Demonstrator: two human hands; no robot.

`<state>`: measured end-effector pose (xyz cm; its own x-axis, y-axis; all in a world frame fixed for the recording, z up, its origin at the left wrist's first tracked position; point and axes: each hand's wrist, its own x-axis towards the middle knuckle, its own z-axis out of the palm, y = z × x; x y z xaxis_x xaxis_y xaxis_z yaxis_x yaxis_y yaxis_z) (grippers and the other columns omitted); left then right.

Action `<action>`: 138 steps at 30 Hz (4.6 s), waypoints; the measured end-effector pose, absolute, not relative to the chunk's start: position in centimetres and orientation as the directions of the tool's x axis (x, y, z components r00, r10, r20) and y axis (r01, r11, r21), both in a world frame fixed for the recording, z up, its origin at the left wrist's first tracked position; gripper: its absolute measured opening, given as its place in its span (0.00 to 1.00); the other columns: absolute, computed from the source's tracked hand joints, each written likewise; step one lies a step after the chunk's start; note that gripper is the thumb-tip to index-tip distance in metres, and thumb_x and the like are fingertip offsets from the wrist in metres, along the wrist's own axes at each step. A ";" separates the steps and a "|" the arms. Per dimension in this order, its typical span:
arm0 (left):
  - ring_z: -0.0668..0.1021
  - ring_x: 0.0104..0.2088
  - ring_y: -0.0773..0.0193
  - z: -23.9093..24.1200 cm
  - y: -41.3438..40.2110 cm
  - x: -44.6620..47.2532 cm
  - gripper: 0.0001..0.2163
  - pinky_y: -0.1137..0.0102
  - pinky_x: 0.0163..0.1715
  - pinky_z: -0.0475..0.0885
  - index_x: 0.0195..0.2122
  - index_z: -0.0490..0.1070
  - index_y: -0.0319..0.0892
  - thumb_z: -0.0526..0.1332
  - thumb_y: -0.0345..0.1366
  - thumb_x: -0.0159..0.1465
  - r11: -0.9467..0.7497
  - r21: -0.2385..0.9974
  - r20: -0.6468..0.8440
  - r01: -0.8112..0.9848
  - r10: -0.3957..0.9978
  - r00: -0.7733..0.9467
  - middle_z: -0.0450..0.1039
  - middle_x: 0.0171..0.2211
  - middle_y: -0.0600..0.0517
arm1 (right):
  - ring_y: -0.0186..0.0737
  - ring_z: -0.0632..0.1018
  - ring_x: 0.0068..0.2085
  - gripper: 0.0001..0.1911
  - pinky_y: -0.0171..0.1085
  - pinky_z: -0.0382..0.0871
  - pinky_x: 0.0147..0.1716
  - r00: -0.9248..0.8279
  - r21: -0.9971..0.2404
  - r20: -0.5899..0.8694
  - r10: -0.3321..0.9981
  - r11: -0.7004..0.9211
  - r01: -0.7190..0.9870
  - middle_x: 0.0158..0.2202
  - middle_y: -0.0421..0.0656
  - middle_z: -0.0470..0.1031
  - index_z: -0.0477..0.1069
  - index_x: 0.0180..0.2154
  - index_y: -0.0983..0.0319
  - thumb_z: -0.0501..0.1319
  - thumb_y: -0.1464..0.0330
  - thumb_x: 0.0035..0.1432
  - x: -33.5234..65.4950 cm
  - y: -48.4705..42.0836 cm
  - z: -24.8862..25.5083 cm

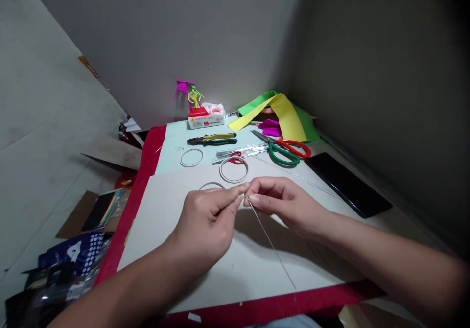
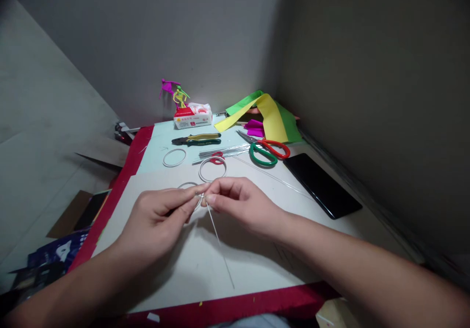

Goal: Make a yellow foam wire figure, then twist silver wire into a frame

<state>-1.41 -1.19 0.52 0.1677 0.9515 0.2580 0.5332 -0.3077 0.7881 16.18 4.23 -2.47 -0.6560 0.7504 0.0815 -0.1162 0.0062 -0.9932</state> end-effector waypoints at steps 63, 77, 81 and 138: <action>0.76 0.26 0.63 0.5 -1.5 -1.2 0.11 0.72 0.27 0.69 0.27 0.77 0.40 0.57 0.30 0.62 -0.390 0.692 0.376 0.607 0.913 0.157 0.71 0.20 0.52 | 0.26 0.59 0.21 0.09 0.28 0.50 0.19 -0.705 -0.957 -0.090 0.703 -0.258 -0.135 0.22 0.36 0.62 0.69 0.29 0.66 0.64 0.66 0.54 16.5 4.0 -1.9; 0.77 0.29 0.61 0.9 -1.1 -1.3 0.13 0.70 0.29 0.71 0.22 0.75 0.39 0.57 0.32 0.62 -0.289 0.802 0.246 0.522 0.957 0.152 0.68 0.17 0.54 | 0.37 0.74 0.31 0.07 0.35 0.69 0.30 -0.532 -0.479 0.728 0.433 0.876 0.058 0.30 0.46 0.74 0.72 0.40 0.64 0.63 0.75 0.57 17.1 4.5 -2.6; 0.77 0.28 0.60 0.6 -1.1 -1.2 0.13 0.70 0.28 0.71 0.22 0.76 0.39 0.57 0.30 0.63 -0.399 0.744 0.366 0.536 0.914 0.174 0.67 0.16 0.53 | 0.34 0.73 0.29 0.01 0.33 0.67 0.28 -0.488 -0.672 0.633 0.601 0.739 0.039 0.27 0.43 0.73 0.73 0.32 0.64 0.63 0.73 0.56 17.0 4.0 -2.1; 0.79 0.29 0.58 0.5 -1.2 -0.7 0.11 0.65 0.33 0.75 0.34 0.81 0.39 0.58 0.32 0.62 -0.232 0.846 0.220 0.480 0.972 0.081 0.76 0.23 0.49 | 0.36 0.78 0.31 0.12 0.32 0.70 0.22 -0.324 -0.609 0.728 0.604 0.787 0.099 0.31 0.46 0.78 0.76 0.38 0.61 0.59 0.79 0.55 16.2 3.4 -2.0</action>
<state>-0.73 -1.19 0.51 0.0806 0.9721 0.2203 0.4800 -0.2315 0.8462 16.22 3.38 -1.98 -0.3241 0.6040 0.7281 0.0993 0.7871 -0.6088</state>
